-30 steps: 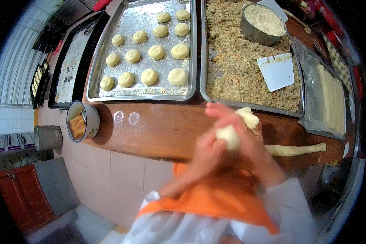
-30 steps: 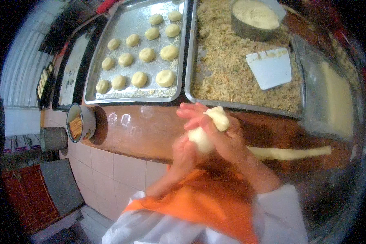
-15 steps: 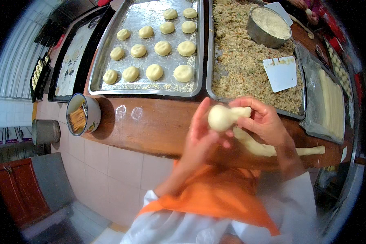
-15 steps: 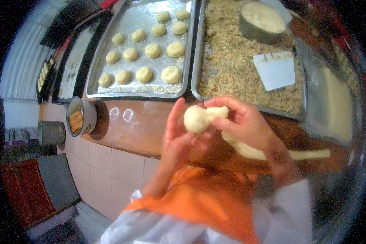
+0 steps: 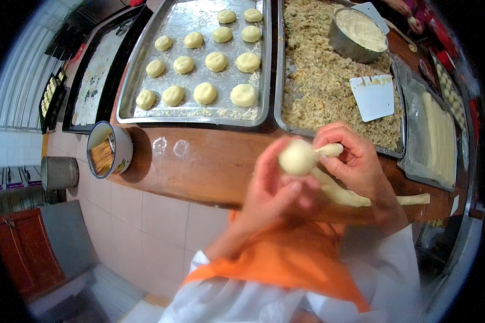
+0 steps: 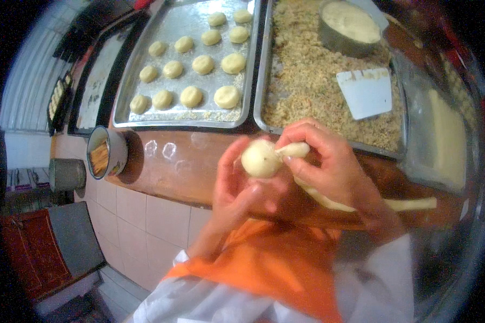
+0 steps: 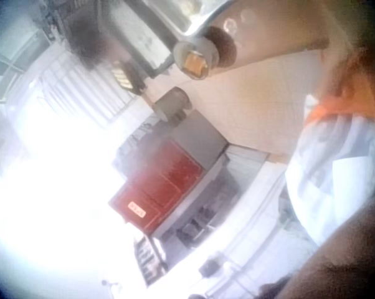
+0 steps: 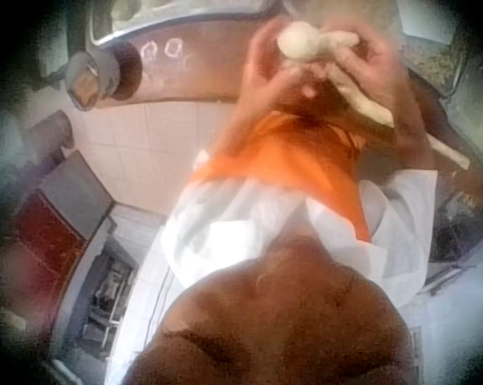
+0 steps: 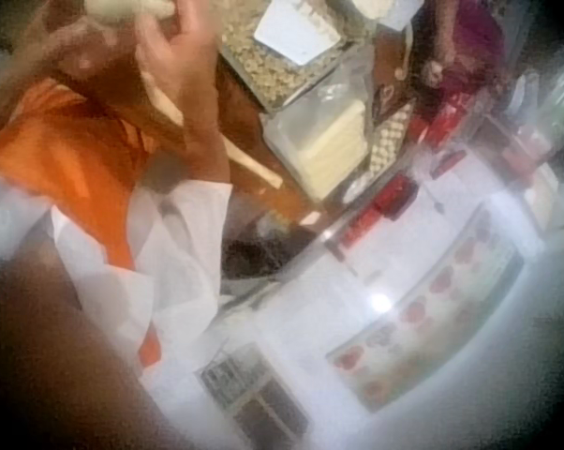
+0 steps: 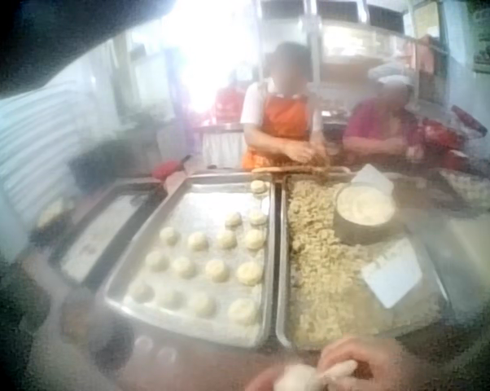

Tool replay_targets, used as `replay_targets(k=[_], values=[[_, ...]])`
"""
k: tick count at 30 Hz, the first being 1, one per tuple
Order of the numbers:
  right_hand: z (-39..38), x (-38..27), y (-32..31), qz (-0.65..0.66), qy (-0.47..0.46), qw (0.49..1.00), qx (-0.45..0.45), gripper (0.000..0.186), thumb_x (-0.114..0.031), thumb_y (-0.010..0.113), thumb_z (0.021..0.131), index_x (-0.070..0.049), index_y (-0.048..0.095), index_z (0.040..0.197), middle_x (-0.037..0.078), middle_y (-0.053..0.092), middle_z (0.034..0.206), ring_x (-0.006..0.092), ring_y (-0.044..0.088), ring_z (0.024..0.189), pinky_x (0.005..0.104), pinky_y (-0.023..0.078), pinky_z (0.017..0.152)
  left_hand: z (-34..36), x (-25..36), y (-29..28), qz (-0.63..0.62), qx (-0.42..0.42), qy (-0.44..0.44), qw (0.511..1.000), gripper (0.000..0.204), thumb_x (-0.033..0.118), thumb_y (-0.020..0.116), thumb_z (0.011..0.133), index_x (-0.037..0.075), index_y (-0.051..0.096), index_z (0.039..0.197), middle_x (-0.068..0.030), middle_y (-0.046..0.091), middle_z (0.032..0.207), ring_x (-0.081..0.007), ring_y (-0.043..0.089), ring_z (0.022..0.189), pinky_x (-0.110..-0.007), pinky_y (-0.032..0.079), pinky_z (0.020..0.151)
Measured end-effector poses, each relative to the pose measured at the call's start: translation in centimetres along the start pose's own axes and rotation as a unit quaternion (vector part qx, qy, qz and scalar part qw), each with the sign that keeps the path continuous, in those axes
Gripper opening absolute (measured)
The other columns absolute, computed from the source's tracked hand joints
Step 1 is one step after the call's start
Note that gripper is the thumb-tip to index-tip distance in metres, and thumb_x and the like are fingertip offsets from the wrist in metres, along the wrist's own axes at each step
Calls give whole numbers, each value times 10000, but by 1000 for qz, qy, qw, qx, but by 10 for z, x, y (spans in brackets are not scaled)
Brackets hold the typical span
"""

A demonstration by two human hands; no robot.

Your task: The person prepares buns by flattening dough balls, adding filling from a tray, sealing the dough, and placing the finished buns onto a baking tray.

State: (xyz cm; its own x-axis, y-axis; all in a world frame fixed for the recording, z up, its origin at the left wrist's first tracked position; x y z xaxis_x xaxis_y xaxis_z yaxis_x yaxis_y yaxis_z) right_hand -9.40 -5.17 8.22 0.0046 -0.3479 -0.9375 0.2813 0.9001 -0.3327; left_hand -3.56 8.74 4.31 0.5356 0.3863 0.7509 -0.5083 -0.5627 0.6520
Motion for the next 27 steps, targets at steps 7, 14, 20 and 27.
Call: replay_targets(k=[7,14,20,27], values=[[-1,-15,2,-60,-61,996,-35,195,-4,602,735,-33,561,923,102,552,922,229,556,890,302,438,786,13,-16,-24,110,18,19,994,222,143,440,909,5,465,1081,-92,574,896,-126,556,599,-218,455,448],[-7,-24,10,-185,-152,971,-24,232,24,654,687,-56,568,887,100,577,898,254,576,835,313,471,720,15,-17,-34,117,83,-65,988,263,150,467,901,-1,481,1116,-71,577,936,-111,565,715,-220,485,554],[-11,-25,11,-191,-225,955,24,253,44,675,627,-57,553,824,92,598,818,267,595,769,326,490,685,7,-8,-14,136,-12,11,991,406,44,588,818,-10,451,1196,-63,545,1085,-115,537,938,-255,452,816],[-19,-33,16,-153,-265,951,41,245,63,654,631,-60,523,797,97,594,832,266,583,784,346,489,674,11,-12,-23,202,5,28,979,485,31,640,755,-15,450,1199,-57,541,1082,-122,523,974,-258,438,843]])
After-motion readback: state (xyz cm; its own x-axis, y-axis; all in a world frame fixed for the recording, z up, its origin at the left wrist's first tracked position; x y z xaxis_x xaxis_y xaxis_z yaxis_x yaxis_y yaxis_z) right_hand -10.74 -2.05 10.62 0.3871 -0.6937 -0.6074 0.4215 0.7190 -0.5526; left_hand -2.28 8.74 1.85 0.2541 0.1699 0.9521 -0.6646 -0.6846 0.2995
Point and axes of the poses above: each hand's wrist, its own z-axis towards the middle knuckle, its own y-axis out of the palm, x = y × z, the point moved 4 cm from there along z, towards the middle knuckle
